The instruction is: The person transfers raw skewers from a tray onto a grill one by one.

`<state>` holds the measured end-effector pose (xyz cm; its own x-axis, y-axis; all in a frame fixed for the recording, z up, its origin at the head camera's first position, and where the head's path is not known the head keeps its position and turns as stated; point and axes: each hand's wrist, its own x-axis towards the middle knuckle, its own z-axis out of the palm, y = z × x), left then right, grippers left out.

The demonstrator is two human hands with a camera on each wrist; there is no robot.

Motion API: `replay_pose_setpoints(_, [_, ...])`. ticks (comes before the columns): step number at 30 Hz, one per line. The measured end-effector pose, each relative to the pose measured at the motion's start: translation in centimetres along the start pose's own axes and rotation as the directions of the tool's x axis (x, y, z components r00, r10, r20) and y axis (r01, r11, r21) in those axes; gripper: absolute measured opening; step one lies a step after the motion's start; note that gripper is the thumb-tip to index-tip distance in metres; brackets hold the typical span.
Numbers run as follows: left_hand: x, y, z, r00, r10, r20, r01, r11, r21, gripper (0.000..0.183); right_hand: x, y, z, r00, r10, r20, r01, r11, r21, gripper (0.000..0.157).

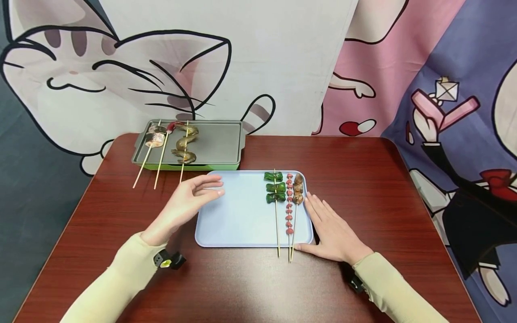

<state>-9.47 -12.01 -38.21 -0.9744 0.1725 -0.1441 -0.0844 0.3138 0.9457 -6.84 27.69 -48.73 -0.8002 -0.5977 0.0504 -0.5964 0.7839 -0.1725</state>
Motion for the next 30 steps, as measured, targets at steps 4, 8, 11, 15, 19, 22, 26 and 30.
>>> replay_pose_setpoints(4, [0.0,-0.5,2.1,0.999,-0.004,0.049,0.005,1.000,-0.019,0.051,-0.1,0.0,-0.1,1.000,0.001,-0.002,-0.001,1.000,0.003,0.120])
replay_pose_setpoints(8, [0.0,-1.3,4.2,0.994,-0.017,0.109,0.022,0.998,-0.051,0.050,-0.1,0.0,-0.1,1.000,0.002,0.014,-0.002,1.000,-0.002,0.120])
replay_pose_setpoints(11, [0.0,-1.6,5.7,0.987,-0.031,0.158,0.044,0.996,-0.081,0.052,0.0,0.1,-0.1,1.000,-0.001,0.016,0.001,1.000,-0.005,0.120])
replay_pose_setpoints(15, [0.1,-2.2,7.8,0.975,-0.059,0.216,0.082,0.992,-0.100,0.055,0.1,0.1,0.0,1.000,-0.008,0.010,0.008,1.000,-0.007,0.120])
replay_pose_setpoints(19, [0.2,-2.7,9.9,0.960,-0.096,0.263,0.127,0.986,-0.105,0.058,0.1,0.1,0.0,1.000,-0.017,-0.006,0.017,1.000,-0.005,0.120])
replay_pose_setpoints(22, [0.2,-2.9,11.2,0.952,-0.119,0.282,0.153,0.983,-0.104,0.060,0.1,0.1,0.0,1.000,-0.025,-0.018,0.025,1.000,-0.007,0.120])
replay_pose_setpoints(26, [0.3,-3.0,12.6,0.939,-0.153,0.309,0.201,0.971,-0.131,0.059,0.2,0.1,0.0,0.999,-0.028,-0.027,0.028,1.000,-0.007,0.119])
replay_pose_setpoints(30, [0.4,-3.2,13.6,0.913,-0.202,0.353,0.281,0.941,-0.188,0.061,0.1,0.1,0.1,0.999,-0.024,-0.027,0.024,1.000,-0.004,0.120])
